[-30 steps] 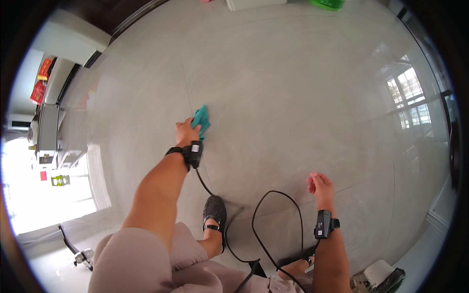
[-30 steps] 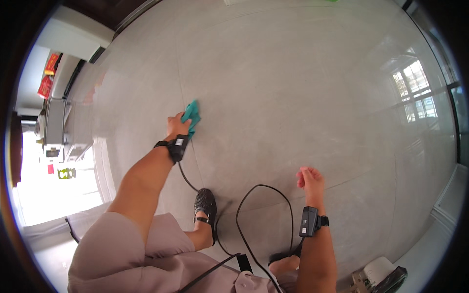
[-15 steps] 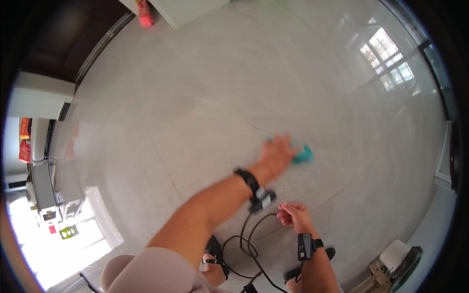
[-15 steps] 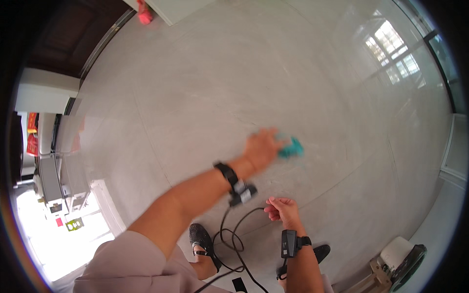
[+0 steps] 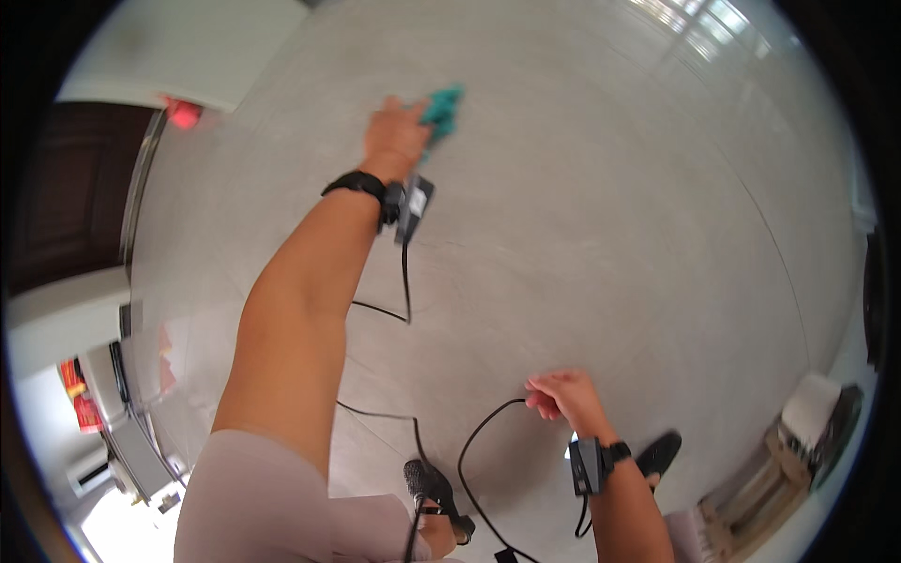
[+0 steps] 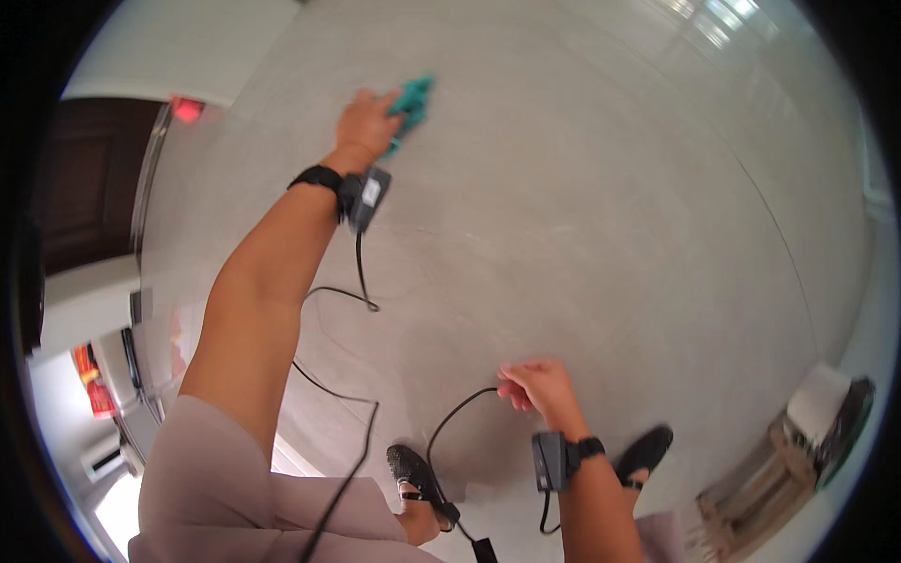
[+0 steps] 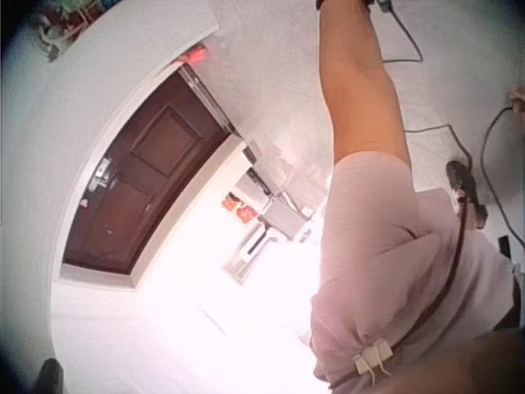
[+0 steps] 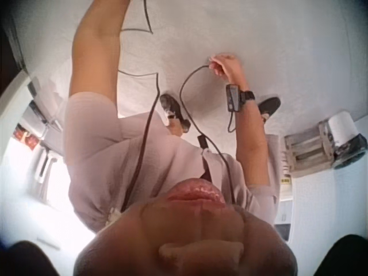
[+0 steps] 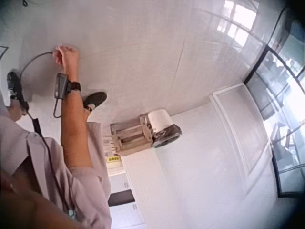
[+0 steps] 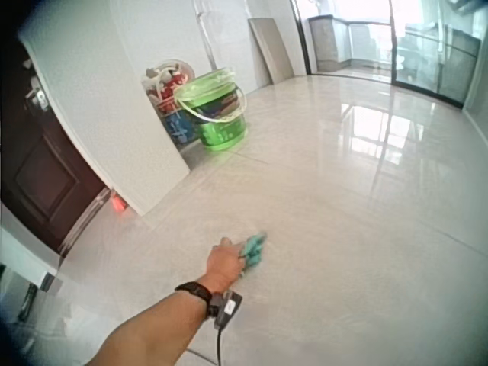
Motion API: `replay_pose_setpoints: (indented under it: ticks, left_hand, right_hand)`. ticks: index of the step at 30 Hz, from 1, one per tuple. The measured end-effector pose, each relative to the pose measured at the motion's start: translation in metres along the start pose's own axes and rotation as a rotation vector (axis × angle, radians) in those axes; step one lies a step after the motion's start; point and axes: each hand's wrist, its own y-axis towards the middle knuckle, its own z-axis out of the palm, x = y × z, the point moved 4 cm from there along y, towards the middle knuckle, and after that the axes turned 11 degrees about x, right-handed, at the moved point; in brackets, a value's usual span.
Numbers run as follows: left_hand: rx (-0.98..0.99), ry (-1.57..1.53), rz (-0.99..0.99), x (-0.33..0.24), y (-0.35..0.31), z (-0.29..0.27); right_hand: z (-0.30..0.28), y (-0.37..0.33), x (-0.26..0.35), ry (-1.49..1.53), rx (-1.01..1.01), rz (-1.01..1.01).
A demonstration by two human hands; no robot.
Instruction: The person kneels on the floor and wipes the tiled surface with a green cloth. They move around the room, cleaning different sections of the floor, including areas near a bucket and a small stool.
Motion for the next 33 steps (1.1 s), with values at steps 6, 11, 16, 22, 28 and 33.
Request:
replay_pose_setpoints:
  ticks: [6, 11, 16, 22, 28, 33]
  left_hand:
    - [0.494, -0.011, 0.781, -0.237, -0.152, 0.028]
    - [0.572, 0.025, 0.908, -0.307, -0.207, 0.035]
    - [0.547, -0.082, 0.895, -0.307, -0.207, 0.031]
    - [0.523, -0.043, 0.809, -0.294, -0.207, 0.03]
    - [0.132, -0.395, 0.684, -0.267, -0.16, 0.037]
    - [0.05, -0.32, 0.251, -0.281, -0.068, 0.03]
  right_hand:
    - [-0.001, 0.0, -0.025, 0.157, -0.144, -0.104]
    - [-0.001, -0.051, -0.074, 0.309, -0.384, -0.173]
    - [-0.008, -0.119, -0.118, 0.479, -0.566, -0.22]
    - [-0.046, -0.115, -0.149, 0.156, -0.853, -0.284]
    - [-0.098, -0.101, -0.192, 0.152, -0.788, -0.222]
    - [-0.108, -0.101, -0.198, 0.368, -0.622, -0.235]
